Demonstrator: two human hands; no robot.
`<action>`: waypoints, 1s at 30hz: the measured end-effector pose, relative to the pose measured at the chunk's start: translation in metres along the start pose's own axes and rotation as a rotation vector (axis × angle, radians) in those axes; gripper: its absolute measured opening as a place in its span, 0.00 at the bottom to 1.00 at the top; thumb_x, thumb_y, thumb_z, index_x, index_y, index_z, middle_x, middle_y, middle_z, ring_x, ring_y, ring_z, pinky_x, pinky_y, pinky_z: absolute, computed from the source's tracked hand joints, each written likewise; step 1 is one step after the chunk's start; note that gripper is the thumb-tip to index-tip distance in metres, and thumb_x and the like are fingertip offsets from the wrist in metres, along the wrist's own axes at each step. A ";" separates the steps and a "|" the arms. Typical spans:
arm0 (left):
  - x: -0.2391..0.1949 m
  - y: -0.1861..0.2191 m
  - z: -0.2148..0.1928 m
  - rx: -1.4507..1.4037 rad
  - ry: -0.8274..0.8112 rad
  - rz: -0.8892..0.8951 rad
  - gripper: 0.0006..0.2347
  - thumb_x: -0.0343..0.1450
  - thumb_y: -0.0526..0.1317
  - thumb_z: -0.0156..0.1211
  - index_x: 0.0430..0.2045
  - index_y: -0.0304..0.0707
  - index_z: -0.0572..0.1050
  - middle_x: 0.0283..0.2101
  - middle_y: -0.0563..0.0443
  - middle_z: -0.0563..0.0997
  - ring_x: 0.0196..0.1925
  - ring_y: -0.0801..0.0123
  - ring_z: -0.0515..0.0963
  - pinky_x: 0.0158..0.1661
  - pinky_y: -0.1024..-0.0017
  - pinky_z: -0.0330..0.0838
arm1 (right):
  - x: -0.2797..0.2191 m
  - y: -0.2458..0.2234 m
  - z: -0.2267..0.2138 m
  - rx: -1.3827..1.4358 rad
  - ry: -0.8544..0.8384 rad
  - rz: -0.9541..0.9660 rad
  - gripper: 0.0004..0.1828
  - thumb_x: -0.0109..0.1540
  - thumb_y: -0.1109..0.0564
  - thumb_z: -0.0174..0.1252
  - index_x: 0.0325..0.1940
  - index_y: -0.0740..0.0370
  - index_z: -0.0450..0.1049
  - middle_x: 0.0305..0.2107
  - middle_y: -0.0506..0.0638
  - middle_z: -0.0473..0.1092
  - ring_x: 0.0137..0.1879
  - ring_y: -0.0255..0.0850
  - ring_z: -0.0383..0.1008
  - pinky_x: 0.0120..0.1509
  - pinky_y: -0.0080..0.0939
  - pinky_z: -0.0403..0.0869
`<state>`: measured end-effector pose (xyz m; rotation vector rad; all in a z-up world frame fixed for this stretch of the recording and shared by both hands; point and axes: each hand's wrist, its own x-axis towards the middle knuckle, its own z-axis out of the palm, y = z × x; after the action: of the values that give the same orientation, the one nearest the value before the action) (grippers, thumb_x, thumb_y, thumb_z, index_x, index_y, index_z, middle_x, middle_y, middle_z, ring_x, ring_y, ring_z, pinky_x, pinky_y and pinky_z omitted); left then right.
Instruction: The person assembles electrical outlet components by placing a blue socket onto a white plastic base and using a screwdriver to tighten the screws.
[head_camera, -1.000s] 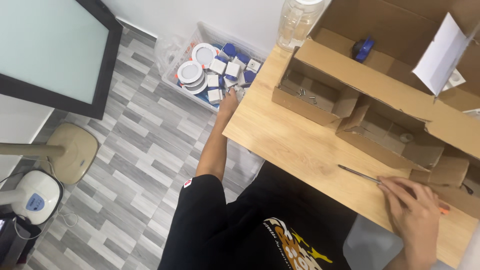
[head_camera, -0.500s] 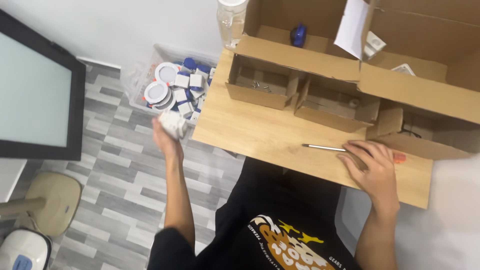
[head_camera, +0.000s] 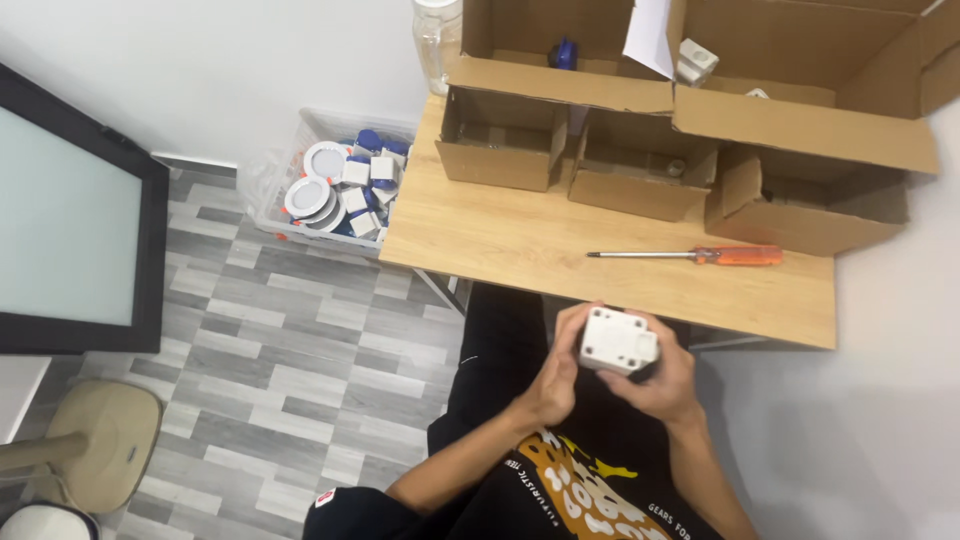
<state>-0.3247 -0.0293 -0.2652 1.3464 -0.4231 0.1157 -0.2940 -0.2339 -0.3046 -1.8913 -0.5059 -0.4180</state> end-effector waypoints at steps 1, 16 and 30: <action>0.003 -0.024 -0.003 -0.003 -0.004 0.003 0.43 0.78 0.73 0.23 0.76 0.30 0.54 0.74 0.36 0.57 0.79 0.51 0.54 0.77 0.51 0.48 | -0.003 0.003 -0.006 -0.004 0.003 -0.002 0.56 0.42 0.48 0.86 0.70 0.70 0.73 0.51 0.62 0.81 0.55 0.54 0.84 0.58 0.51 0.80; -0.001 -0.286 -0.050 0.940 -1.329 -0.927 0.35 0.72 0.59 0.58 0.66 0.24 0.75 0.63 0.21 0.79 0.64 0.33 0.80 0.61 0.40 0.77 | -0.050 0.003 -0.016 0.087 0.190 0.005 0.46 0.51 0.56 0.80 0.68 0.77 0.69 0.50 0.65 0.79 0.59 0.56 0.81 0.64 0.55 0.79; -0.025 -0.298 -0.059 0.939 -1.115 -0.782 0.18 0.70 0.56 0.63 0.33 0.43 0.89 0.34 0.39 0.88 0.41 0.44 0.88 0.44 0.48 0.83 | -0.057 0.011 -0.012 0.052 0.157 -0.058 0.48 0.48 0.55 0.83 0.67 0.76 0.71 0.49 0.63 0.80 0.56 0.52 0.83 0.60 0.52 0.81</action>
<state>-0.2384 -0.0372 -0.5577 2.3475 -0.7667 -1.2833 -0.3365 -0.2574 -0.3378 -1.7806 -0.4632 -0.5811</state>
